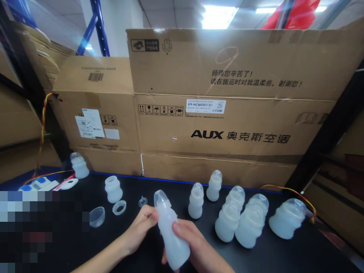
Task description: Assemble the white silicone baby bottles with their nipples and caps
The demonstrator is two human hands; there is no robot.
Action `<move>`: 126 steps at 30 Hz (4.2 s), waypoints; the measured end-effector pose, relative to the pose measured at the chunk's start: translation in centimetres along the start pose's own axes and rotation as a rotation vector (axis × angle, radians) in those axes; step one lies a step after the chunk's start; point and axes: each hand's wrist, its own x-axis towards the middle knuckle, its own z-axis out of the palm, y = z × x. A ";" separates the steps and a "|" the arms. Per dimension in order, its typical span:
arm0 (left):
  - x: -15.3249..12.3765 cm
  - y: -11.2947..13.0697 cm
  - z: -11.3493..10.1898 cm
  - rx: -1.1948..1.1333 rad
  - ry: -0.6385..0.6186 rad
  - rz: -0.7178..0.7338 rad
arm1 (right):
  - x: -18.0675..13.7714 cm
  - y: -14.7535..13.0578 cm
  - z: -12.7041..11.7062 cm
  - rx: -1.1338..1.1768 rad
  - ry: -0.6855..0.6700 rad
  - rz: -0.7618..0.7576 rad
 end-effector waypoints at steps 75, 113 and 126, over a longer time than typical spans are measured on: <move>2.7 -2.5 -6.9 1.133 0.443 0.100 | 1.8 2.6 0.0 -0.875 0.259 -0.662; 2.0 -1.5 -4.0 1.171 0.081 0.309 | 1.8 2.5 -0.2 -0.959 0.161 -0.618; 1.8 -1.5 -4.0 0.974 0.029 0.276 | 1.9 2.8 -0.4 -0.993 0.130 -0.585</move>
